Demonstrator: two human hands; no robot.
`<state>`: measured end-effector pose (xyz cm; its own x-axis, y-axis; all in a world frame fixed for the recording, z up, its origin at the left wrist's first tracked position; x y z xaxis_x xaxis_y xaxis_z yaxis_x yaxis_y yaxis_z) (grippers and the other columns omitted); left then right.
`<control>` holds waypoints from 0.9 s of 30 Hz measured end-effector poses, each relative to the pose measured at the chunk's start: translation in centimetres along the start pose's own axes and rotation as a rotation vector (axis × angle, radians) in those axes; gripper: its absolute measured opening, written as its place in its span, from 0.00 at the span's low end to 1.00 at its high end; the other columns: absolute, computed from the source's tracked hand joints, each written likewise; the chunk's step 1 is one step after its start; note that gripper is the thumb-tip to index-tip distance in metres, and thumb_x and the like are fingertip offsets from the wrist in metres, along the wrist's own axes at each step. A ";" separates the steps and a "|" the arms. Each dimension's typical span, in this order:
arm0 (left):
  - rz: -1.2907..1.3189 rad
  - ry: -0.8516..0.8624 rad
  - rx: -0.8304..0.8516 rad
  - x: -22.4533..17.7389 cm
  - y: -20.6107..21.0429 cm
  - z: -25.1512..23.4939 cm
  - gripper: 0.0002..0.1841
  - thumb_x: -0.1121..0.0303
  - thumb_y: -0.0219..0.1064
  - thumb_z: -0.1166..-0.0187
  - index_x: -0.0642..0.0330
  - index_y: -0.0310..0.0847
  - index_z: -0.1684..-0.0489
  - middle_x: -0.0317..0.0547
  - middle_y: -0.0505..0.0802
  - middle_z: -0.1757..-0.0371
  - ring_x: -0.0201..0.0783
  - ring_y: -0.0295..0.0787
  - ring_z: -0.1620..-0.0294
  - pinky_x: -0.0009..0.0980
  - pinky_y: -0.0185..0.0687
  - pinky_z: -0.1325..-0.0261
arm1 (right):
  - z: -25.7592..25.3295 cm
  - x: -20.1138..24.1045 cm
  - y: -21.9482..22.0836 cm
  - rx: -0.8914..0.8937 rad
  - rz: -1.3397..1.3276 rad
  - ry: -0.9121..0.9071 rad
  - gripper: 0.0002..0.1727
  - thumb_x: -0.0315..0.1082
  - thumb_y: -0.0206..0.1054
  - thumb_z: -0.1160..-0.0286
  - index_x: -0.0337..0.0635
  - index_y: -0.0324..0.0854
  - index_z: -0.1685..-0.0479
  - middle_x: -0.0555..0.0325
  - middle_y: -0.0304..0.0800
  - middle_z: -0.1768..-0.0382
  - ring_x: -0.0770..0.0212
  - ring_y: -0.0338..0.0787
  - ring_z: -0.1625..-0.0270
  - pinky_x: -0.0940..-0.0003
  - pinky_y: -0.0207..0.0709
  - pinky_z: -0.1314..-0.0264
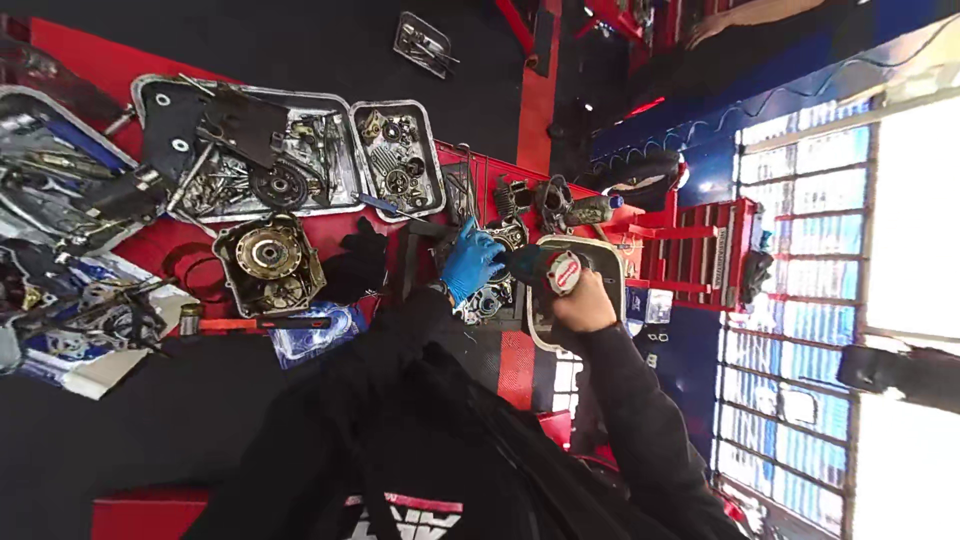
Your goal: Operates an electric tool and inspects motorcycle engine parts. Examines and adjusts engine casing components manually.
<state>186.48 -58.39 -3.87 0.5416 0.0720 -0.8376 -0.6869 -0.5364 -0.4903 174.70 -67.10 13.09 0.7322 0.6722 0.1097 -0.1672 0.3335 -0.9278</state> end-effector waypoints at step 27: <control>-0.092 -0.010 0.237 0.9 0.9 -1.0 0.66 0.39 0.89 0.64 0.57 0.64 0.12 0.55 0.78 0.19 0.51 0.72 0.17 0.46 0.64 0.13 | -3.5 0.5 0.4 0.288 0.043 -0.270 0.24 0.45 0.80 0.50 0.46 0.88 0.50 0.49 0.94 0.55 0.49 0.93 0.48 0.37 0.83 0.45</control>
Point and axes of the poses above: each hand's wrist, its own z-axis away from the middle knuckle, its own y-axis out of the palm, x = y × z, the point moved 6 cm from there along -z, towards the middle knuckle
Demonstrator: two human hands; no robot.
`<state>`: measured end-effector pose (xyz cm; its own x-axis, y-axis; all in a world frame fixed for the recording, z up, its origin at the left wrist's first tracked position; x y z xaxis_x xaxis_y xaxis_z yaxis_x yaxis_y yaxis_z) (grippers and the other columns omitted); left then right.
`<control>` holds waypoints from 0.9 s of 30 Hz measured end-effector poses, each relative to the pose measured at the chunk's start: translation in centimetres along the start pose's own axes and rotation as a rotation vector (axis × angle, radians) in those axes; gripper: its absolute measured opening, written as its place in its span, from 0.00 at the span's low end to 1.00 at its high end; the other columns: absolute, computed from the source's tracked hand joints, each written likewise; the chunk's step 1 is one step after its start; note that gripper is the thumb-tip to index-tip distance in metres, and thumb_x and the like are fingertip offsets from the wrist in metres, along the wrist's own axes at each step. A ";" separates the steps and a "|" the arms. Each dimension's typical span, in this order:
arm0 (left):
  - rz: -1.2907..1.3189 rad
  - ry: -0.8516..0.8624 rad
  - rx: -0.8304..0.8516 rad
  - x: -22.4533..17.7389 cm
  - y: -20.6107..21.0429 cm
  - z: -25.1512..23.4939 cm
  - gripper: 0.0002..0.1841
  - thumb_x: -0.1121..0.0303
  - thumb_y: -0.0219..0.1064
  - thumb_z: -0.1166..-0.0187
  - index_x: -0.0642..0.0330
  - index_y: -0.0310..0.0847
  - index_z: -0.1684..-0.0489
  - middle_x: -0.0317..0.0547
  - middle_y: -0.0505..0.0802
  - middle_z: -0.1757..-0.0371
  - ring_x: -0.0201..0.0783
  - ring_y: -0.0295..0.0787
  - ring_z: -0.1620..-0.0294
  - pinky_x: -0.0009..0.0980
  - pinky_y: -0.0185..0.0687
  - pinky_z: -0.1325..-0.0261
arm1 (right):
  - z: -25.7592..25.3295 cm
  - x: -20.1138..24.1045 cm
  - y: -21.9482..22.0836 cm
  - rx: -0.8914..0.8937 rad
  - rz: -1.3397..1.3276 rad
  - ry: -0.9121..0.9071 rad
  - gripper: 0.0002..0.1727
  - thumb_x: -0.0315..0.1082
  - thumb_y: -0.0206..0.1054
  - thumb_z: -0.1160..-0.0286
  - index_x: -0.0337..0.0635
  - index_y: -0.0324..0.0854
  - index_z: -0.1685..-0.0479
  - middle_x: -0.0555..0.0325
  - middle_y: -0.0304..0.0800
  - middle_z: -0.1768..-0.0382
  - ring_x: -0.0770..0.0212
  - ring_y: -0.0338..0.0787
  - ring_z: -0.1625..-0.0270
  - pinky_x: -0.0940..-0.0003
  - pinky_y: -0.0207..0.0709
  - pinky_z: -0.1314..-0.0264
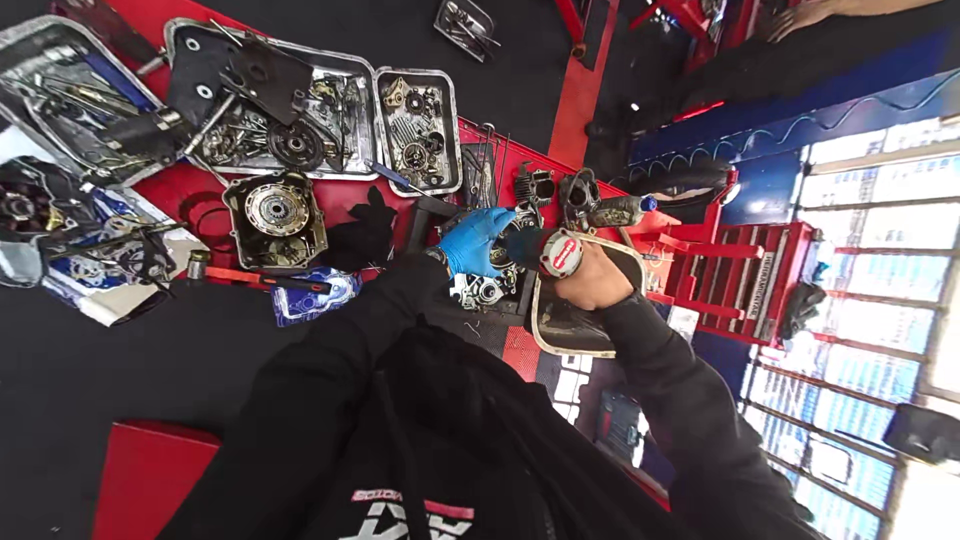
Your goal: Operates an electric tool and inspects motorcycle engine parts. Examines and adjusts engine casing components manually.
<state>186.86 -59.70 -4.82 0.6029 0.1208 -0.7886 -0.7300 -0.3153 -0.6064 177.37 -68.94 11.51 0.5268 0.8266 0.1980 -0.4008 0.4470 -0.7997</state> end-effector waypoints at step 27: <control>0.100 0.007 -0.081 0.6 1.2 0.1 0.65 0.39 0.87 0.65 0.62 0.66 0.14 0.61 0.79 0.21 0.55 0.72 0.18 0.43 0.64 0.13 | 0.5 -0.6 0.5 -0.085 -0.017 0.063 0.23 0.47 0.81 0.57 0.45 0.88 0.59 0.53 0.93 0.63 0.54 0.93 0.55 0.43 0.83 0.52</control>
Point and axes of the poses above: each hand's wrist, its own z-axis away from the middle knuckle, its own y-axis out of the palm, x = y × z, the point moved 6 cm from there along -z, towards the middle knuckle
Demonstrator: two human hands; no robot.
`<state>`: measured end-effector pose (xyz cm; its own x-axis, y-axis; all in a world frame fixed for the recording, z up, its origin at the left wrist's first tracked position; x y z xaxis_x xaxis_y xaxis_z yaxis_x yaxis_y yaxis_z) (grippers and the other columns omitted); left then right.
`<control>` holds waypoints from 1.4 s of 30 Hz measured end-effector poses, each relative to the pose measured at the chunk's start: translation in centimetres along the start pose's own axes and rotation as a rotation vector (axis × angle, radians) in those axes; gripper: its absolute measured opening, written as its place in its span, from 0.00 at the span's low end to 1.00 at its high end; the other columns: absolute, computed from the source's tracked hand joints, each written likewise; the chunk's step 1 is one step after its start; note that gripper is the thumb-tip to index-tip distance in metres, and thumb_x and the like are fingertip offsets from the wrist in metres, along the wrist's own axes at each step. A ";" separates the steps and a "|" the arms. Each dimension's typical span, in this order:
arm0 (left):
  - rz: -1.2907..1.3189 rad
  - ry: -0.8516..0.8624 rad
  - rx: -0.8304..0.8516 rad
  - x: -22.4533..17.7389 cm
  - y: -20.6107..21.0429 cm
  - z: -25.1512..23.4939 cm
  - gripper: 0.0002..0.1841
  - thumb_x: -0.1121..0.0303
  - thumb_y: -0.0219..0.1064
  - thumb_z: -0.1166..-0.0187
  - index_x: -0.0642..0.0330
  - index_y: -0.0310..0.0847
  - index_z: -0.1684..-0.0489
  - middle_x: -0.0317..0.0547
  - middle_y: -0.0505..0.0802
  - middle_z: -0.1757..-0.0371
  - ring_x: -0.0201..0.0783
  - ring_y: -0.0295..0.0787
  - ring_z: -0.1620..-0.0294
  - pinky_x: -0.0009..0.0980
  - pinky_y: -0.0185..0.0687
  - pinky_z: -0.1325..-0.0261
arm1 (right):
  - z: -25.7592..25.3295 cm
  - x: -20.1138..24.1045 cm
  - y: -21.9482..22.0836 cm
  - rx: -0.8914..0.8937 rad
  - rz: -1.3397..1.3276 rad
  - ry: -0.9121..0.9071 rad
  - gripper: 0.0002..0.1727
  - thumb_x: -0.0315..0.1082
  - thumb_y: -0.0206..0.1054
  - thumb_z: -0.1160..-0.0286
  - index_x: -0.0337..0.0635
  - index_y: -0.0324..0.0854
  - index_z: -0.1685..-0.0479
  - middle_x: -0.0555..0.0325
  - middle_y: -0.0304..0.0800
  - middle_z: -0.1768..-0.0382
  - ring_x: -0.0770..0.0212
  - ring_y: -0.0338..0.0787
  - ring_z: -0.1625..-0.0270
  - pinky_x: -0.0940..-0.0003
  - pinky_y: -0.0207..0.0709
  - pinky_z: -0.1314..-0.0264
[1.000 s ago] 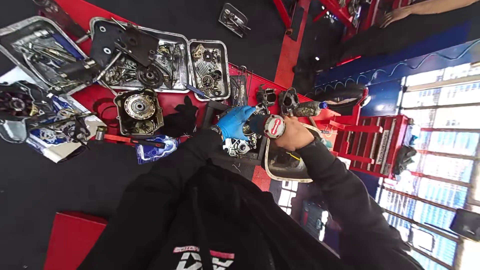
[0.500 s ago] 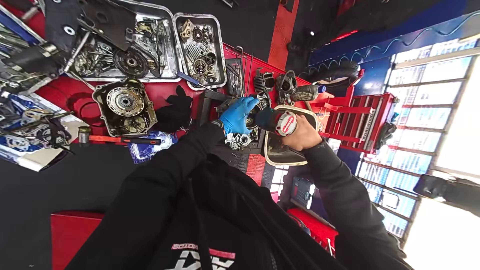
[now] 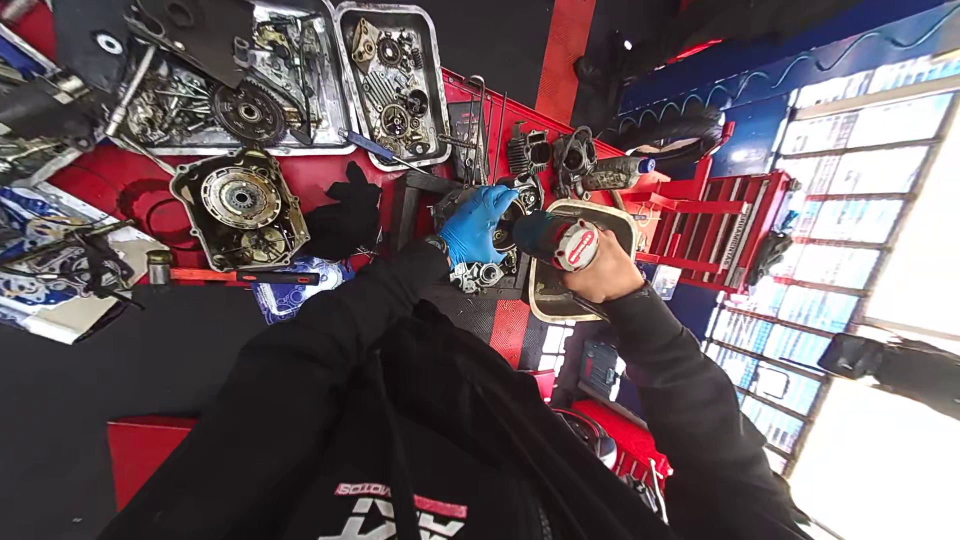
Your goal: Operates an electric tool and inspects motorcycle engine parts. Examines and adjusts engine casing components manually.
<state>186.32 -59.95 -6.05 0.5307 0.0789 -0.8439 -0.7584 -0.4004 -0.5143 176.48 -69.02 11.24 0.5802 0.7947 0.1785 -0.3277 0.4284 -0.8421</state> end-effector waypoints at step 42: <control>-0.093 -0.007 0.075 -1.0 -0.8 1.1 0.63 0.28 0.77 0.45 0.54 0.56 0.07 0.54 0.61 0.06 0.54 0.49 0.05 0.56 0.38 0.05 | -0.6 -1.3 -0.3 0.123 0.052 0.141 0.43 0.54 0.83 0.50 0.44 0.80 0.28 0.45 0.87 0.33 0.49 0.84 0.27 0.45 0.74 0.22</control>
Point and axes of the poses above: each hand's wrist, its own z-axis away from the middle knuckle, its own y-axis out of the palm, x = y × z, the point moved 6 cm from there along -z, towards the middle knuckle
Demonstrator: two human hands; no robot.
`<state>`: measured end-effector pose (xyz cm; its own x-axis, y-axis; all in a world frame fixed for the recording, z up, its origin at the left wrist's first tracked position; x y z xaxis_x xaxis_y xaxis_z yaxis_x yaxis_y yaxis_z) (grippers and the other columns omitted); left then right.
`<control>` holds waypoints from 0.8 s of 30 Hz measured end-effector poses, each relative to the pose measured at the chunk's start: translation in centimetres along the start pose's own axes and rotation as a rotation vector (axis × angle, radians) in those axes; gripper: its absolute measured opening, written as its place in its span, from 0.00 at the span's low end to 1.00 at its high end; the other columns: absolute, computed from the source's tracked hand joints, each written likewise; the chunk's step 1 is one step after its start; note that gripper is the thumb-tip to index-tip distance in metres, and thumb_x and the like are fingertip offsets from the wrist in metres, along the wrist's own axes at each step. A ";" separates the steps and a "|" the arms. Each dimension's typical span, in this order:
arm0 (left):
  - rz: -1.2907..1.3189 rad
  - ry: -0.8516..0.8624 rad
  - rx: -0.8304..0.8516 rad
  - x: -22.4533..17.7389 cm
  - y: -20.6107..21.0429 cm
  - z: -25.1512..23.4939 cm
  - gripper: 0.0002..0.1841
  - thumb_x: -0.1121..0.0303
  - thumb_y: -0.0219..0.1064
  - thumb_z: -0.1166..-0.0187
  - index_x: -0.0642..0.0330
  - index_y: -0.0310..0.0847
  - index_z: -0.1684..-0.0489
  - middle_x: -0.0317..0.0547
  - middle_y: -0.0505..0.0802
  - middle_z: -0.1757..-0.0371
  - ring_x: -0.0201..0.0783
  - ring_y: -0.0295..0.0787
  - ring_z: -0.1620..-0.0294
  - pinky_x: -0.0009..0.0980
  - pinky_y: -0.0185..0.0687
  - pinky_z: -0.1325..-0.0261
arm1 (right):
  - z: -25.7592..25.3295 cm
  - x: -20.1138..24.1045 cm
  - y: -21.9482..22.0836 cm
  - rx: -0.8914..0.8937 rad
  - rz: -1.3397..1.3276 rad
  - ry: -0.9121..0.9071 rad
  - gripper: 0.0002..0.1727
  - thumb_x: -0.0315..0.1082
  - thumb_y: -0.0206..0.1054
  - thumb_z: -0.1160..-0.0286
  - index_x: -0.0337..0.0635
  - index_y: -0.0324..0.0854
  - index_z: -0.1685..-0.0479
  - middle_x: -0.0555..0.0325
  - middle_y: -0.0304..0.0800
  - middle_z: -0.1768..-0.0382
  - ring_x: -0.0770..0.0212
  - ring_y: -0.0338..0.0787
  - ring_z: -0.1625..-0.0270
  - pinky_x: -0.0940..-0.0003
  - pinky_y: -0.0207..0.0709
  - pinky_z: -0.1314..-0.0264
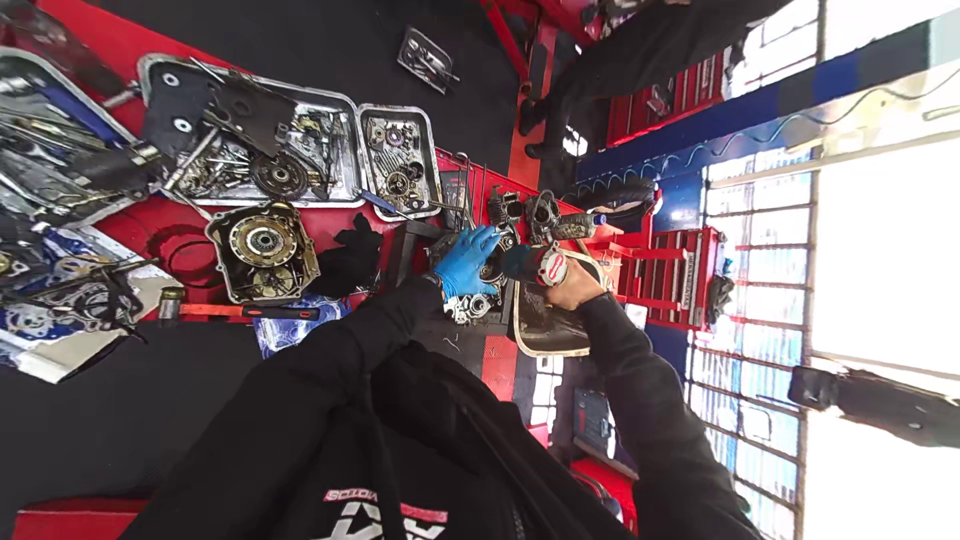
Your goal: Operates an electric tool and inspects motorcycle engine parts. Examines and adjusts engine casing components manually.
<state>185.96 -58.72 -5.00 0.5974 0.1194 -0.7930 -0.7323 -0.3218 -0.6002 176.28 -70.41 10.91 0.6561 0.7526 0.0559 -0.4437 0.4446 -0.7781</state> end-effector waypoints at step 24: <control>0.171 0.385 -0.065 -12.7 -9.1 6.9 0.23 0.62 0.59 0.14 0.63 0.78 0.25 0.54 0.92 0.39 0.48 0.89 0.35 0.47 0.82 0.29 | 15.5 0.9 -2.6 -0.347 -0.292 -0.308 0.30 0.50 0.82 0.53 0.43 0.87 0.47 0.58 0.94 0.54 0.65 0.91 0.45 0.54 0.84 0.39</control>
<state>182.78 -50.87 9.81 0.5570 -0.2958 -0.7761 -0.8164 -0.3666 -0.4462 168.55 -63.32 22.66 0.4894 0.7526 0.4405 -0.0082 0.5091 -0.8607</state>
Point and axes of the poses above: each hand's wrist, its own z-axis away from the middle knuckle, its own y-axis out of the palm, x = y × z, the point moved 6 cm from there along -z, towards the middle knuckle
